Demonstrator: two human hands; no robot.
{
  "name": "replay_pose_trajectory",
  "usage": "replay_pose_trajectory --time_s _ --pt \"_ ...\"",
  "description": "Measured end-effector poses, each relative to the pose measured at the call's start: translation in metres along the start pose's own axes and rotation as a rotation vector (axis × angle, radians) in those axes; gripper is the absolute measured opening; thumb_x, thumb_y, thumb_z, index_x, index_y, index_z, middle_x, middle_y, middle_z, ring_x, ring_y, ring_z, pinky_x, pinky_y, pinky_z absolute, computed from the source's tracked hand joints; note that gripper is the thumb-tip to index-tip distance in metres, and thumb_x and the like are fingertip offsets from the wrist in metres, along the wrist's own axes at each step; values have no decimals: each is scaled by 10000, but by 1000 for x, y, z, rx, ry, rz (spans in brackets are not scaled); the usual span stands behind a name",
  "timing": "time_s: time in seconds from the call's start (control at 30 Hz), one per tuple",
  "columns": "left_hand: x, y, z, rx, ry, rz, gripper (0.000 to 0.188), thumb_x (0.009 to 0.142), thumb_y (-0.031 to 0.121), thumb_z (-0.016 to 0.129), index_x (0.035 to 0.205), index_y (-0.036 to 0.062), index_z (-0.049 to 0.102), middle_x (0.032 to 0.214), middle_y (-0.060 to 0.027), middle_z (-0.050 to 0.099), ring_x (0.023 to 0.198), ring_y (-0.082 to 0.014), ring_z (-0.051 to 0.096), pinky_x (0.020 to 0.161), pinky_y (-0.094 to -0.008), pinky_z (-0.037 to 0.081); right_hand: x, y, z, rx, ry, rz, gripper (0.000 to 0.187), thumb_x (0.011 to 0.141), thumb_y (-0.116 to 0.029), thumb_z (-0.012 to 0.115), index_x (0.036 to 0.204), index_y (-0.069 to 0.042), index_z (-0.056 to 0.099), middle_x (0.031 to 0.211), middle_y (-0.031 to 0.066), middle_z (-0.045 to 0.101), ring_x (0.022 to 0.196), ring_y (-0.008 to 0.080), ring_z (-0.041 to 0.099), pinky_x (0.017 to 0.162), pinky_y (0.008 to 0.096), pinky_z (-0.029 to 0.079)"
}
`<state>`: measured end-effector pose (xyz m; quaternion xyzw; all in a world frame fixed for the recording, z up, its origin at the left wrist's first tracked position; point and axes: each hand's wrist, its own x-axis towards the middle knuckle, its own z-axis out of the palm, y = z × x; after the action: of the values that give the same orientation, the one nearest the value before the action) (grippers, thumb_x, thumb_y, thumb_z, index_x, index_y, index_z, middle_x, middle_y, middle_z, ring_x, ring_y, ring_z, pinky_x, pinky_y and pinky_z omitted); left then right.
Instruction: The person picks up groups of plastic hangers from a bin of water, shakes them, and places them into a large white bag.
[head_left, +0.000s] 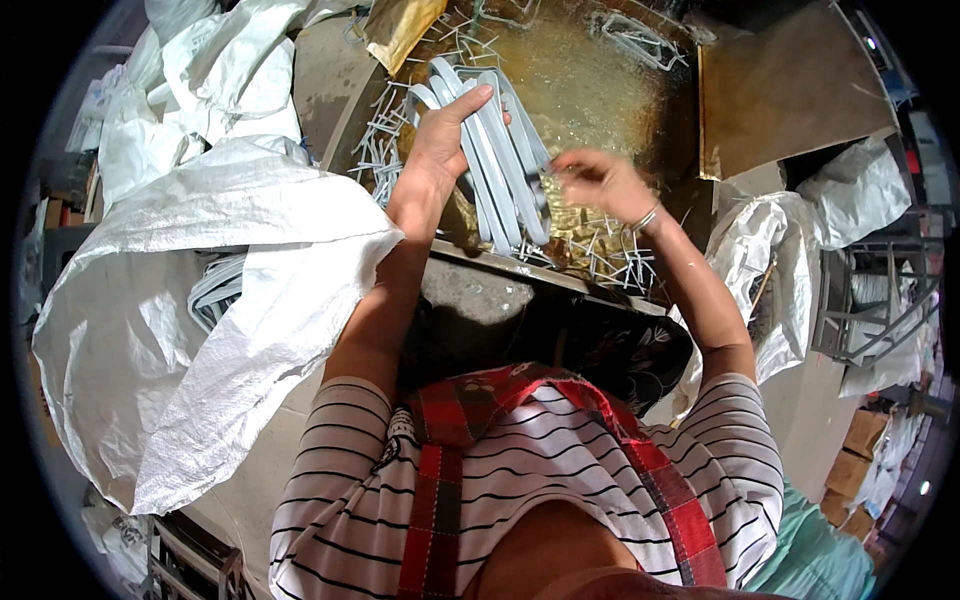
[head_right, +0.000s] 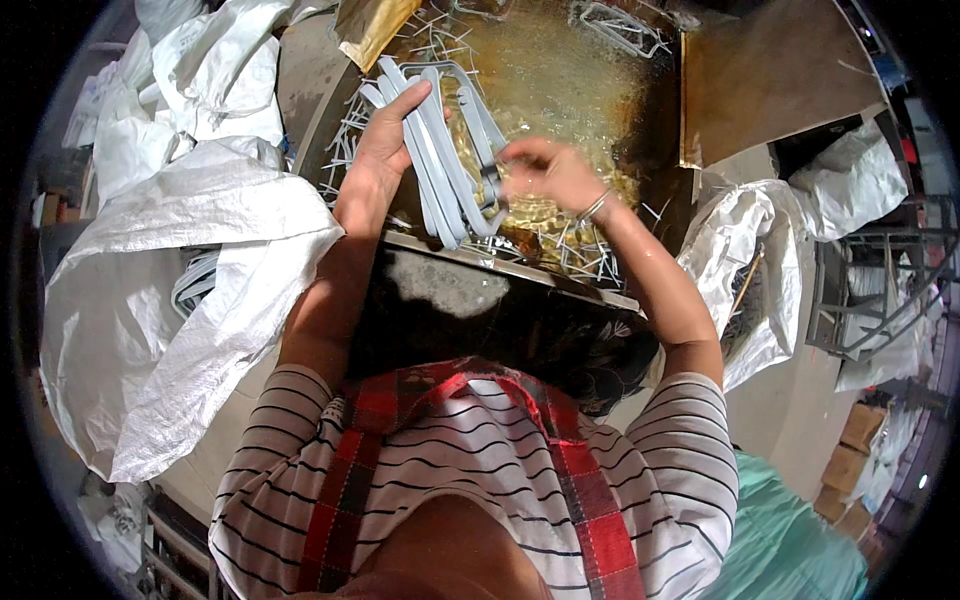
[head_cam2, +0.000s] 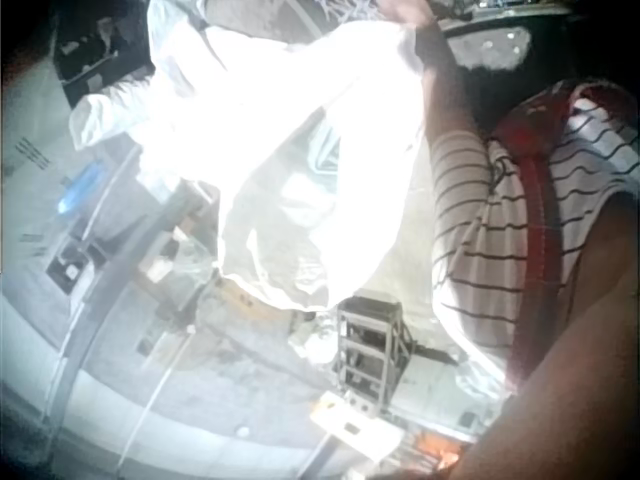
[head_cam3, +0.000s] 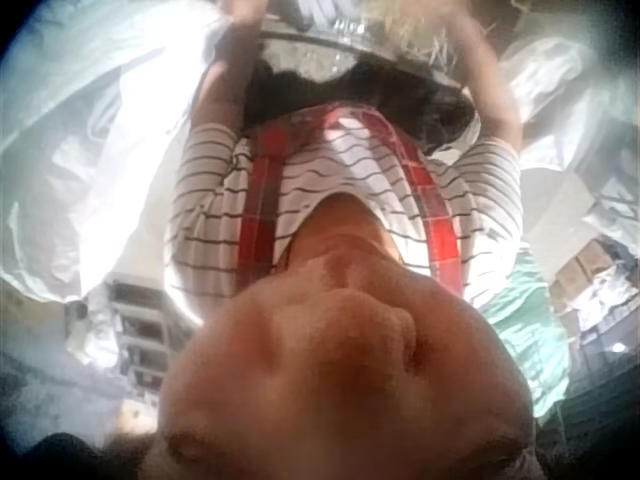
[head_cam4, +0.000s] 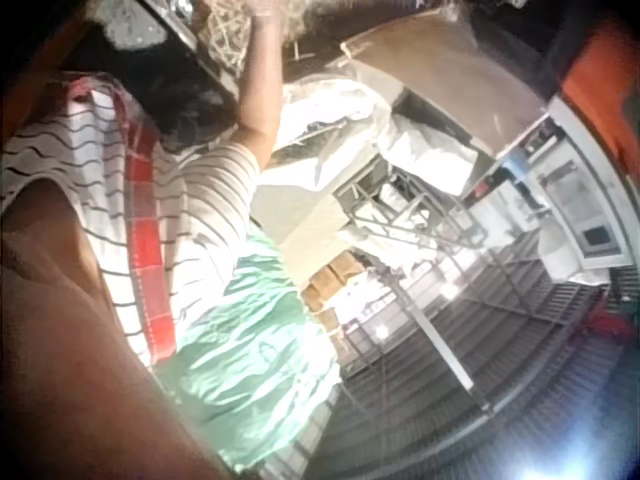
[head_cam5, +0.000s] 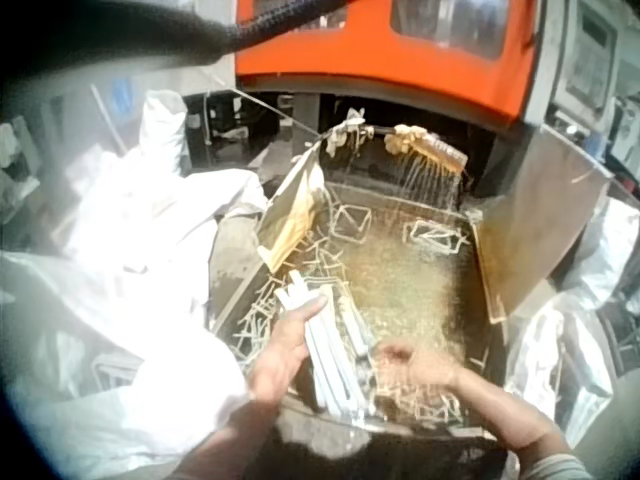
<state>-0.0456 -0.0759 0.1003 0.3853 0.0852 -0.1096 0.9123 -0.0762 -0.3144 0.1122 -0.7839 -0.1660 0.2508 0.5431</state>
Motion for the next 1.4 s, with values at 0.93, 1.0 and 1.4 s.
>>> replay_pose_trajectory --time_s 0.93,1.0,1.4 --pt "-213 94 114 663 94 938 260 645 103 687 797 41 486 675 9 510 550 -61 494 506 -220 422 -23 -183 21 146 214 -586 464 748 -64 592 1172 50 443 1026 149 587 873 235 599 800 346 476" --pt "-260 124 121 723 219 1000 189 682 143 661 728 27 519 580 17 508 509 -73 522 445 -206 417 1 -207 25 112 -18 -723 614 726 -144 657 1240 42 377 1159 165 515 1031 235 528 880 351 430" --pt "-387 255 9 890 714 417 163 733 184 621 690 67 515 540 1 503 425 -81 518 404 -228 451 95 -198 240 -845 71 -442 506 773 -352 571 1049 68 508 1034 285 533 993 397 525 875 407 423"
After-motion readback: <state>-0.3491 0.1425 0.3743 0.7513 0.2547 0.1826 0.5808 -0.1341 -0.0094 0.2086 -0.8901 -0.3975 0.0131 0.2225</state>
